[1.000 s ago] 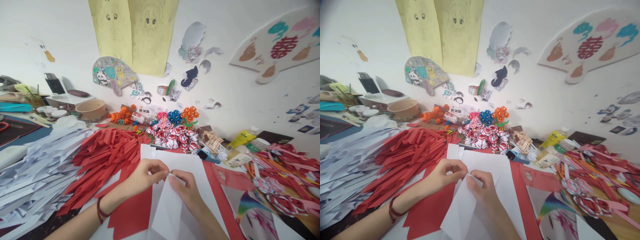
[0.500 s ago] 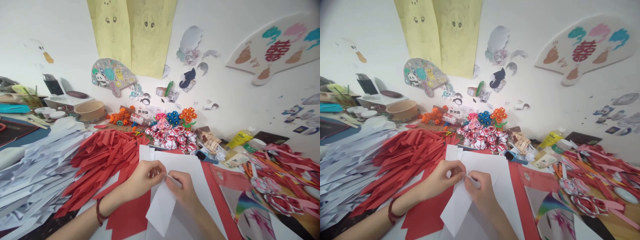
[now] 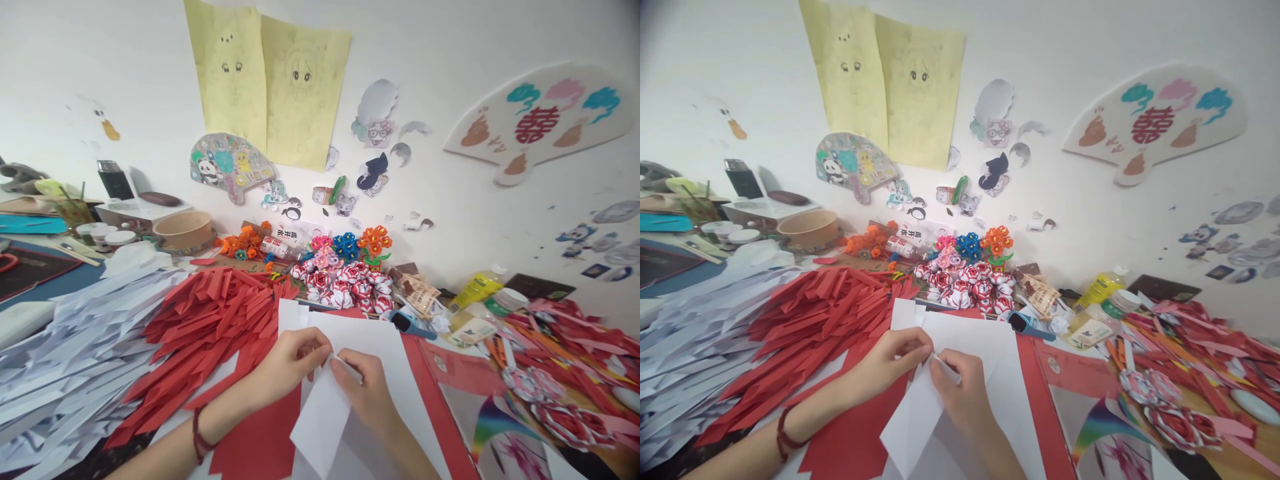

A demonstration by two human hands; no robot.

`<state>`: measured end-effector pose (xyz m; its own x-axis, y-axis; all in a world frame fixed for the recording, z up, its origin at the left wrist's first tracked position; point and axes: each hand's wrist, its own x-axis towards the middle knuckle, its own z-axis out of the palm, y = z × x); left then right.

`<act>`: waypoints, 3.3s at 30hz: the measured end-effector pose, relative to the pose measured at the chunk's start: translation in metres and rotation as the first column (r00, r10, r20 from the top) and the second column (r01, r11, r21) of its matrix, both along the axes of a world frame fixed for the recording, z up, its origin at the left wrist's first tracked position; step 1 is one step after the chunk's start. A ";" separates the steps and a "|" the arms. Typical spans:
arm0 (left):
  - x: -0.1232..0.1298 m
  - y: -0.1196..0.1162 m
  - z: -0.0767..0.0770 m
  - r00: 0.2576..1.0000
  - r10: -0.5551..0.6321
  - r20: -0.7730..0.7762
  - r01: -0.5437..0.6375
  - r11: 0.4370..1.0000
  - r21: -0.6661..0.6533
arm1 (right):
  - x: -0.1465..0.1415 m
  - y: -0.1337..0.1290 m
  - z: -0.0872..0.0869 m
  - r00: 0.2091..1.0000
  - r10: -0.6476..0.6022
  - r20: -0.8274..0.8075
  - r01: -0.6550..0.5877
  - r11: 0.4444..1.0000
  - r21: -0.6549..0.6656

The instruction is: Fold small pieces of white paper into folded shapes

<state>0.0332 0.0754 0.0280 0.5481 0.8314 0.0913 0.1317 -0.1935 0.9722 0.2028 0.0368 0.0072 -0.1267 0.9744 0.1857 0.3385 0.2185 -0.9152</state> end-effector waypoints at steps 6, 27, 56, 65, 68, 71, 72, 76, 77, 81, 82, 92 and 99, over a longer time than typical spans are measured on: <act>-0.002 0.001 -0.003 0.998 0.017 -0.057 -0.013 0.998 0.067 | -0.001 -0.001 -0.001 0.999 0.032 0.016 -0.031 0.999 -0.012; 0.000 0.004 -0.006 0.975 0.137 -0.175 -0.096 0.970 0.224 | 0.001 0.004 -0.005 0.993 -0.110 -0.051 0.111 0.994 0.015; -0.002 0.008 -0.015 0.884 0.270 -0.381 -0.119 0.919 0.375 | 0.025 -0.002 0.002 0.850 -0.527 -0.009 0.493 0.788 0.368; -0.011 0.013 -0.011 0.733 0.486 -0.476 -0.209 0.827 0.522 | 0.023 -0.004 0.003 0.764 -0.633 -0.126 0.633 0.696 0.339; -0.014 0.016 -0.009 0.733 0.545 -0.408 -0.284 0.789 0.544 | 0.032 -0.001 0.006 0.686 -0.695 -0.216 0.726 0.635 0.263; -0.010 0.011 -0.007 0.845 0.461 -0.271 -0.291 0.821 0.490 | 0.026 -0.001 0.006 0.773 -0.615 -0.156 0.634 0.741 0.222; -0.007 0.008 -0.007 0.874 0.424 -0.238 -0.276 0.836 0.474 | 0.020 -0.002 0.006 0.830 -0.548 -0.104 0.557 0.804 0.210; 0.002 -0.005 -0.006 0.928 0.287 -0.238 -0.171 0.895 0.412 | -0.003 -0.006 0.003 0.942 -0.329 0.063 0.298 0.910 0.288; 0.003 -0.007 -0.006 0.931 0.266 -0.249 -0.153 0.905 0.396 | -0.006 -0.007 0.003 0.948 -0.310 0.075 0.274 0.910 0.310; 0.005 -0.009 -0.007 0.950 0.215 -0.227 -0.119 0.920 0.374 | -0.005 -0.009 0.005 0.942 -0.327 0.071 0.291 0.905 0.310; 0.005 -0.009 -0.007 0.953 0.211 -0.219 -0.117 0.919 0.376 | -0.004 -0.009 0.005 0.941 -0.331 0.073 0.296 0.907 0.300; 0.005 -0.009 -0.005 0.960 0.213 -0.182 -0.144 0.932 0.331 | -0.003 -0.003 0.003 0.952 -0.300 0.055 0.292 0.949 0.120; 0.006 -0.010 -0.010 0.957 0.206 -0.203 -0.132 0.935 0.328 | -0.001 0.002 -0.001 0.969 -0.240 0.061 0.234 0.969 0.083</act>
<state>0.0391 0.0655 0.0180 0.4388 0.8644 0.2456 0.4019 -0.4332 0.8068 0.2020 0.0388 0.0060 0.0909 0.9619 0.2579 0.4513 0.1911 -0.8717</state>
